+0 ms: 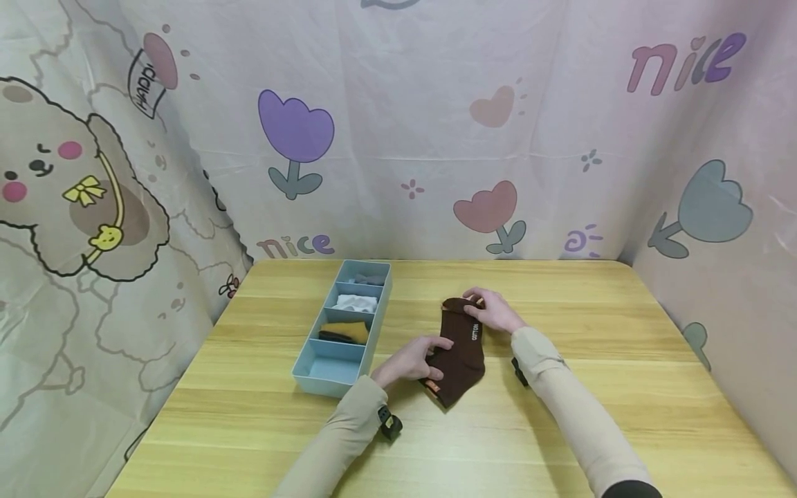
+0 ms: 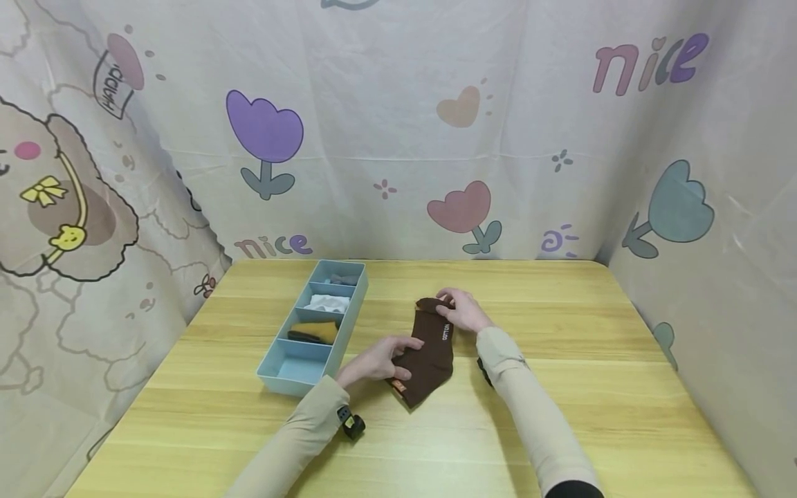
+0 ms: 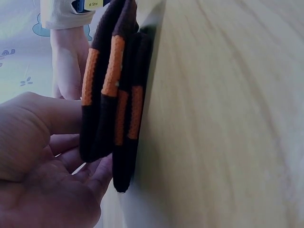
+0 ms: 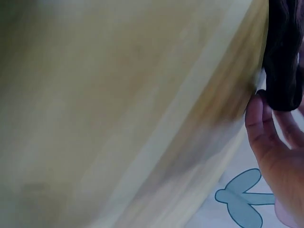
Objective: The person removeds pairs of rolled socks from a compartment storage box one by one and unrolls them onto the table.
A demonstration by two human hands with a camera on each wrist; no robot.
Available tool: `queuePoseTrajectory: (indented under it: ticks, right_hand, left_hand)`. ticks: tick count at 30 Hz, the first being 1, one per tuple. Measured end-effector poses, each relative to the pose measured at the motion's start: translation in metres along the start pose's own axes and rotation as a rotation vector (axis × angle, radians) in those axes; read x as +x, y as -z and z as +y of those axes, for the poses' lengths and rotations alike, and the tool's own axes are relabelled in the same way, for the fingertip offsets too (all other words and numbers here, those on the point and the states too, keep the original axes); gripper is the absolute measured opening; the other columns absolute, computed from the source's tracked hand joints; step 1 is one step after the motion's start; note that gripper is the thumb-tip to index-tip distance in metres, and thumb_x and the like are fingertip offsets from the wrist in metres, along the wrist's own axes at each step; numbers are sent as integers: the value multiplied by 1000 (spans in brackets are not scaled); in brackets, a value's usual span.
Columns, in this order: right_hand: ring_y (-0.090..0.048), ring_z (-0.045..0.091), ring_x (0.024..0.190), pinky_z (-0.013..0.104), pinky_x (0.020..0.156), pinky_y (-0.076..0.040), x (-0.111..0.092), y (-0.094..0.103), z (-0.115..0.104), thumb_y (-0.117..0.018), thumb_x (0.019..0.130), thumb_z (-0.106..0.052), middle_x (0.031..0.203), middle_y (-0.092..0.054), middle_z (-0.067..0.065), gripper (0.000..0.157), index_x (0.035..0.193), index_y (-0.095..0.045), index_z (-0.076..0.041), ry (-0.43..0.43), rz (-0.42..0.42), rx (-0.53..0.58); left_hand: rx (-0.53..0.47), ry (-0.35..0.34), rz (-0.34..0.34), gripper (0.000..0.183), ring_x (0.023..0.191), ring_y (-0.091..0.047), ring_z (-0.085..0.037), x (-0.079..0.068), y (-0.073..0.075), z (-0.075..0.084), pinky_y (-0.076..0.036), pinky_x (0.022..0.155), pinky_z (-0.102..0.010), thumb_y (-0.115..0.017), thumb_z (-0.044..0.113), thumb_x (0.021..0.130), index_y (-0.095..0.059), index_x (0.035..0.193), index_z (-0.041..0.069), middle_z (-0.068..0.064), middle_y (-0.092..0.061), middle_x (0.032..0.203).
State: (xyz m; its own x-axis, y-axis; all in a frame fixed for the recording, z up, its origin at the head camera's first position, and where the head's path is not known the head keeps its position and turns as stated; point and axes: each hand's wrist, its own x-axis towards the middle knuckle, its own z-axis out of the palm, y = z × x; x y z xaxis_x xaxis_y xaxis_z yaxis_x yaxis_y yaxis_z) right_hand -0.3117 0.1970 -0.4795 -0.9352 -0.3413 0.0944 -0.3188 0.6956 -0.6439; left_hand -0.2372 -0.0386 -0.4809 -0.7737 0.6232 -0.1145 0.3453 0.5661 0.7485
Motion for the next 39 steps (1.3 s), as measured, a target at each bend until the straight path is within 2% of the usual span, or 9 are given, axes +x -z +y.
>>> queuePoseTrajectory:
  ticks: [5, 11, 16, 19, 26, 29, 34, 36, 39]
  right_hand:
    - [-64, 26, 90, 38, 81, -52, 4, 1, 0, -78, 85, -11, 104, -68, 18, 38, 119, -62, -2, 11, -32, 1]
    - [-66, 25, 84, 39, 78, -52, 10, 1, 0, -72, 89, -10, 98, -71, 17, 21, 108, -67, -1, 17, 35, -62]
    - [-67, 32, 95, 47, 87, -54, 13, 2, 0, -64, 97, -17, 107, -73, 21, 26, 112, -69, 3, -15, 43, -95]
    - [-67, 34, 97, 48, 87, -54, 15, 3, 0, -61, 98, -16, 111, -72, 23, 28, 117, -68, 5, -29, 16, -93]
    - [-63, 35, 103, 49, 91, -52, 17, 4, -1, -70, 82, -4, 117, -66, 23, 42, 124, -61, -4, 6, -104, -58]
    - [-64, 33, 98, 47, 87, -53, 18, 4, -2, -72, 84, -5, 111, -67, 21, 36, 119, -62, -4, 13, -82, -69]
    - [-65, 28, 87, 42, 79, -53, 20, 3, -1, -68, 93, -12, 102, -70, 18, 21, 112, -68, -2, 1, 10, -84]
    - [-66, 28, 88, 43, 80, -54, 20, 3, 0, -67, 94, -12, 104, -70, 18, 22, 114, -68, -2, 9, 9, -84]
    - [-66, 31, 97, 46, 87, -54, 21, 3, 2, -70, 90, -9, 114, -69, 20, 33, 121, -65, -4, 30, -44, -77]
  left_hand:
    - [1, -5, -1, 59, 121, -60, -43, -1, 1, 1, -50, 104, -51, -79, -3, 80, -60, 135, 3, -16, -61, 141]
    - [-8, -12, -2, 59, 123, -60, -43, -1, 2, 1, -49, 106, -51, -79, -3, 80, -60, 136, 2, -16, -61, 140]
    - [-3, -9, -1, 59, 123, -60, -42, -1, 1, 1, -50, 106, -50, -79, -3, 80, -60, 136, 3, -16, -61, 140]
    - [11, -10, -1, 59, 122, -61, -42, -1, 1, 1, -50, 106, -49, -79, -2, 80, -60, 135, 3, -15, -62, 140]
    - [0, -1, -5, 58, 123, -60, -42, 0, 1, 1, -50, 106, -49, -79, -3, 80, -60, 135, 3, -16, -61, 141]
    - [-2, 8, -9, 58, 124, -60, -42, 1, 1, 2, -50, 106, -49, -79, -3, 81, -60, 135, 3, -15, -60, 141]
    - [14, 10, -13, 57, 125, -60, -41, 1, 1, 2, -49, 107, -49, -79, -3, 81, -60, 135, 3, -15, -59, 143]
    - [17, 7, -13, 57, 125, -60, -42, 1, 1, 1, -50, 107, -48, -79, -3, 81, -60, 135, 3, -14, -60, 143]
    - [15, 2, -15, 57, 124, -60, -42, 1, 1, 1, -50, 107, -49, -78, -4, 80, -60, 135, 3, -14, -60, 142]
